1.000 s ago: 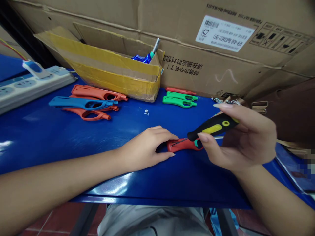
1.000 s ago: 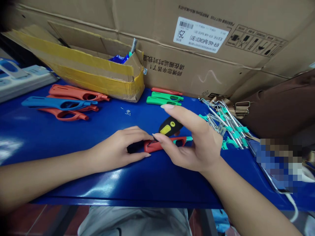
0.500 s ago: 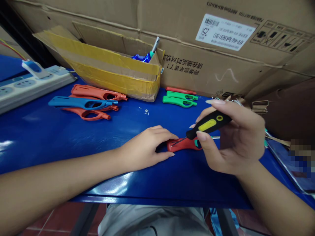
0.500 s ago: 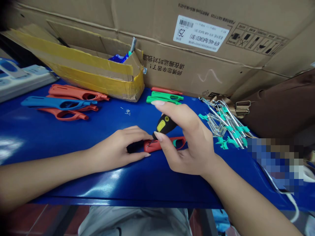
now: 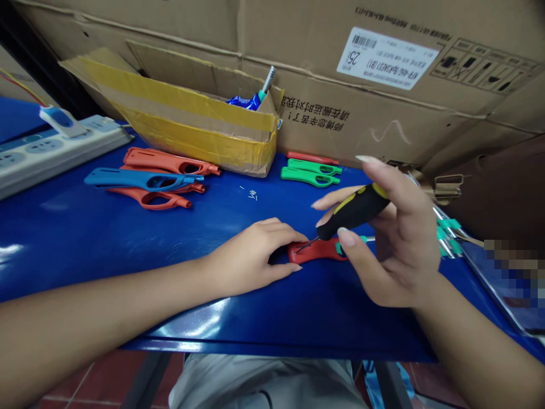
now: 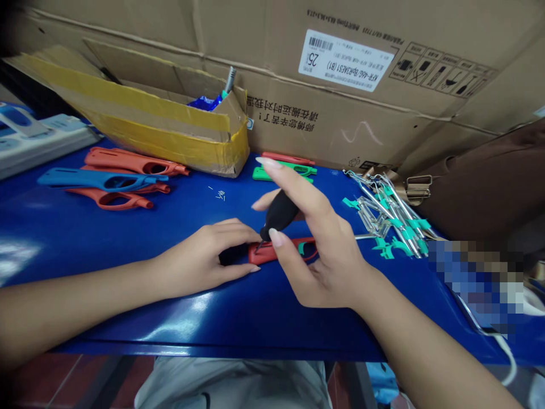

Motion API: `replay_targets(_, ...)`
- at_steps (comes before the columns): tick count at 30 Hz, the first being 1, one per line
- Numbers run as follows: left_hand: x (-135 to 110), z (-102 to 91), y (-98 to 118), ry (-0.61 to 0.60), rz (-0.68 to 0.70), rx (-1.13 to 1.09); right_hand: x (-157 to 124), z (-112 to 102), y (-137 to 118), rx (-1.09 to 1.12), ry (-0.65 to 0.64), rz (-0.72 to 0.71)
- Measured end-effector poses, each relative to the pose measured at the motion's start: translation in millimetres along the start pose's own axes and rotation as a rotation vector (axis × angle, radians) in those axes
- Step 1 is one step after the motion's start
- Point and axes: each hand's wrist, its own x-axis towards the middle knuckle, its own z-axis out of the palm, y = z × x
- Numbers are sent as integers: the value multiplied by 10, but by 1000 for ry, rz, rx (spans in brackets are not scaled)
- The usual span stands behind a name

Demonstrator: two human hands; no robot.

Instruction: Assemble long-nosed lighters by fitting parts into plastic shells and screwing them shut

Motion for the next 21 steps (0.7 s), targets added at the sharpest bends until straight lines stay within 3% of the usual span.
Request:
replay_targets(6,3,3,1,-6,5,-10,30,24,15,-227,168,-127)
replay_targets(8,4,6,-5,-9,6,-9,35,17,9,-185,123,-107)
replay_targets(12,2,13,-16,-5,-5,4,20,2,-16,69,-42,109)
replay_targets(14,-2,15,-17,-3,3,9,19,4,-12,73,-38,130)
replay_targets(18,-5,17,-12,-5,27,11,54,4,21,-209,131,-68)
replay_targets(21,3,16,-10,-7,29,5,76,-16,9,-216,128,-137)
